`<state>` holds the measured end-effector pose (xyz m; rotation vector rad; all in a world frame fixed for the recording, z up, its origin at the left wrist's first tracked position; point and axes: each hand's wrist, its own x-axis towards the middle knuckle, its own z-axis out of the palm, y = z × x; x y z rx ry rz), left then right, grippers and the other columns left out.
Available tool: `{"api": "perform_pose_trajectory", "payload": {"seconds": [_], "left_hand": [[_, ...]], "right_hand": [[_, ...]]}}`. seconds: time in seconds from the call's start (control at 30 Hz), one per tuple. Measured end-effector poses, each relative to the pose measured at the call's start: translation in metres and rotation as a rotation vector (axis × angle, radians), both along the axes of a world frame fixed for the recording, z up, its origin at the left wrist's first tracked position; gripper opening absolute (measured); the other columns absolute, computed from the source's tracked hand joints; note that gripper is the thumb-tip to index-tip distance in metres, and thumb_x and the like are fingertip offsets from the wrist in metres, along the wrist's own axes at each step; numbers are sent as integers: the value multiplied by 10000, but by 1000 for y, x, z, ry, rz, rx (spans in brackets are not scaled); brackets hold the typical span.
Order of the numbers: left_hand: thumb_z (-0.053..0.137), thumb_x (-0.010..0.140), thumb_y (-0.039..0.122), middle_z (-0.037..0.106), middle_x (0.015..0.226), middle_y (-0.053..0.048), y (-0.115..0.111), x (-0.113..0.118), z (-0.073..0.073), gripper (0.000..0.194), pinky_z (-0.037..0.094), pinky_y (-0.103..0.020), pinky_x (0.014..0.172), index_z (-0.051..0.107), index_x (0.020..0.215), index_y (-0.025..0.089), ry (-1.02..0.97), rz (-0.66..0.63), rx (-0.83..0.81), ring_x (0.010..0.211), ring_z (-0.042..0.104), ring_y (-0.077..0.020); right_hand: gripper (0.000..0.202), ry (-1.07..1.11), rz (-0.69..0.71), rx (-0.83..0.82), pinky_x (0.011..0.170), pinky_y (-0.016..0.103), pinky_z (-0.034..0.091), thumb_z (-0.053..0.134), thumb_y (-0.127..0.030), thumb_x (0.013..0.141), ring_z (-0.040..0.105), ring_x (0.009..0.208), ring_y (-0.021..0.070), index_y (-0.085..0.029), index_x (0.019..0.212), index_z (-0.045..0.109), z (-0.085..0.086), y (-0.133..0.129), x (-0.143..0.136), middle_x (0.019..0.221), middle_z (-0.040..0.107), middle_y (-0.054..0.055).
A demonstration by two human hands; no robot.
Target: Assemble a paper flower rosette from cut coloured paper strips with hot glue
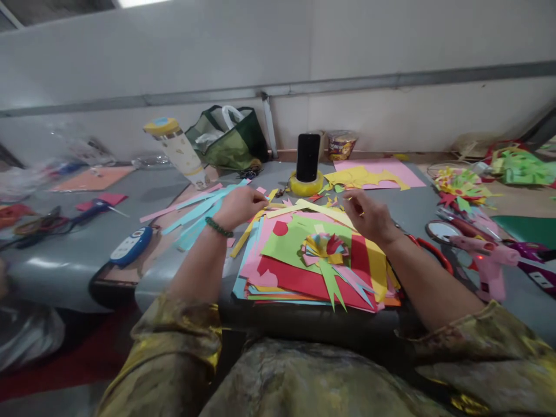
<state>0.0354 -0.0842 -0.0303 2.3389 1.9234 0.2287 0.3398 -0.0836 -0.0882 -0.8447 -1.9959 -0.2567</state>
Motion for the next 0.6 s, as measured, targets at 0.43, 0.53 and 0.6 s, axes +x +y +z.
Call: {"api": "perform_pose_trajectory", "payload": {"seconds": [0.43,0.53,0.6], "left_hand": [[531,856,433,784,867,-94,28,19,-58,352,317,-297,537,811,913,227,98,-22,-43,743,664,-249],[479,882,408,781,832,-87,29,20,-60,376,321,-300,531,816,888,243,113,-21,-35,728,671,-249],[455,895,436,777,806,-89,29,20,-60,412,321,-306,522,816,865,241,115,-25,-23,722,674,-256]], "right_hand": [[76,39,52,-46,514,226,396,509,-220,943,495,480,99,-216,926,582,-1,-4,-2,605,596,-39],[69,74,55,-63,510,227,382,510,-224,938,480,485,97,-216,917,576,-2,-4,-2,598,567,-47],[61,92,67,-95,508,230,372,512,-226,933,461,481,94,-216,919,570,-2,-4,-1,592,547,-54]]}}
